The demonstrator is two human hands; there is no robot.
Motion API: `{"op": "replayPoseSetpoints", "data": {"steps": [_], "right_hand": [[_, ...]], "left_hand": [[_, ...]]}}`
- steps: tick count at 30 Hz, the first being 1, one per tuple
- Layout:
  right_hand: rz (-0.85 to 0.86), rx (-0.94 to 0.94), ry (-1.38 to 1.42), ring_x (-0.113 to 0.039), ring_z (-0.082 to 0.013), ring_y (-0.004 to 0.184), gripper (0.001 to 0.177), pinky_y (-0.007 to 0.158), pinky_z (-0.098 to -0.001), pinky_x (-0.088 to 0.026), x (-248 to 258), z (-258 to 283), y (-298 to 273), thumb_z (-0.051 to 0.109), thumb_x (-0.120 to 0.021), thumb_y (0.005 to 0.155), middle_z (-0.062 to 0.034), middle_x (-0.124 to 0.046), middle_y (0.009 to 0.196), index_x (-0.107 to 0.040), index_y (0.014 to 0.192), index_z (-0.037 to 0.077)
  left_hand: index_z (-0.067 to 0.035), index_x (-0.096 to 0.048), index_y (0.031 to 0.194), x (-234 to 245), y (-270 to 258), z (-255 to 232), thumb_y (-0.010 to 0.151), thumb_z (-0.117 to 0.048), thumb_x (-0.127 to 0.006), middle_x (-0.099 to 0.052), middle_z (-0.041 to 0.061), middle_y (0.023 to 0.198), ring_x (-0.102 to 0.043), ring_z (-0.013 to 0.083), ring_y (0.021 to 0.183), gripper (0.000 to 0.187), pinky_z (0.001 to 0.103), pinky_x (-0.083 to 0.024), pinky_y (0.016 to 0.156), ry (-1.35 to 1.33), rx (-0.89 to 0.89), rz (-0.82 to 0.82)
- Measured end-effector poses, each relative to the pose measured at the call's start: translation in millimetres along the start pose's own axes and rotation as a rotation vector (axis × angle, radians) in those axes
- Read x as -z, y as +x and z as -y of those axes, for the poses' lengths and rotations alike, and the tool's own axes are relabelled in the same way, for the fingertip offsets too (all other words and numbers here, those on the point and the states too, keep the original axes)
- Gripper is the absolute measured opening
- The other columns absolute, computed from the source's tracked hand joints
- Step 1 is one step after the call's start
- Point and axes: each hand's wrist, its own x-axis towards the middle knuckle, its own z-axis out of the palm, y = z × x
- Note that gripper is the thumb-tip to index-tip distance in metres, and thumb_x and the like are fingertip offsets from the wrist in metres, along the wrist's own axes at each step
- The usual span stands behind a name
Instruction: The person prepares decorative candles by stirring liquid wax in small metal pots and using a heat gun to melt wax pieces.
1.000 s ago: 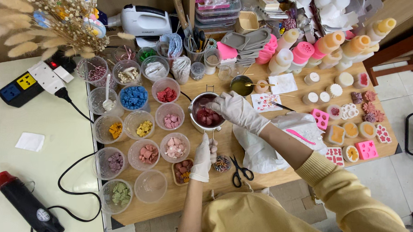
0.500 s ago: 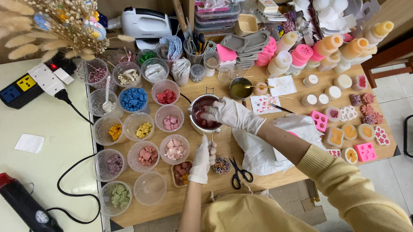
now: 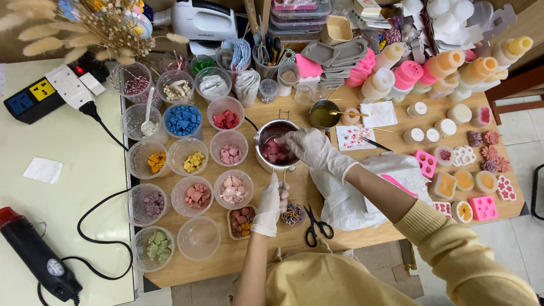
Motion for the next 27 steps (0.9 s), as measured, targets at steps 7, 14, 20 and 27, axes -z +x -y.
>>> {"op": "replayPoseSetpoints", "data": {"steps": [7, 14, 20, 27], "right_hand": [[0.050, -0.058, -0.359, -0.068, -0.0335, 0.080, 0.016, 0.071, -0.0483, -0.052, 17.2, 11.8, 4.6, 0.021, -0.064, 0.097, -0.0125, -0.072, 0.081, -0.071, 0.101, 0.008], [-0.020, -0.111, -0.030, -0.067, -0.0365, 0.070, 0.017, 0.068, -0.0494, -0.051, 28.1, 22.6, 7.0, 0.016, -0.060, 0.095, -0.0132, -0.070, 0.074, -0.076, 0.098, 0.014], [-0.044, -0.021, -0.003, -0.066, -0.0347, 0.076, 0.014, 0.073, -0.0482, -0.053, 16.8, 23.7, 4.3, 0.016, -0.061, 0.094, -0.0137, -0.068, 0.080, -0.075, 0.098, 0.016], [0.120, -0.013, -0.351, -0.065, -0.0297, 0.081, 0.017, 0.072, -0.0449, -0.049, 14.4, 23.9, 5.6, 0.027, -0.068, 0.092, -0.0076, -0.068, 0.082, -0.068, 0.099, 0.012]], "left_hand": [[-0.012, -0.057, 0.079, 0.4, 3.4, 2.3, 0.104, -0.061, -0.039, -0.043, -0.007, 0.057, -0.026, 0.0056, 0.039, 0.057, 0.025, -0.019, 0.035, 0.016, 0.004, -0.029], [-0.012, -0.057, 0.081, 2.7, 5.8, 3.6, 0.104, -0.062, -0.040, -0.043, -0.006, 0.058, -0.025, 0.0049, 0.040, 0.058, 0.023, -0.018, 0.036, -0.014, 0.003, 0.013], [-0.012, -0.057, 0.081, 3.4, 6.8, 4.1, 0.104, -0.061, -0.040, -0.043, -0.006, 0.058, -0.025, 0.0056, 0.038, 0.057, 0.024, -0.018, 0.035, -0.014, 0.005, 0.019], [-0.013, -0.056, 0.080, 2.5, 6.3, 2.9, 0.104, -0.062, -0.039, -0.042, -0.007, 0.058, -0.024, 0.0054, 0.039, 0.057, 0.024, -0.017, 0.035, -0.004, 0.010, 0.012]]}}
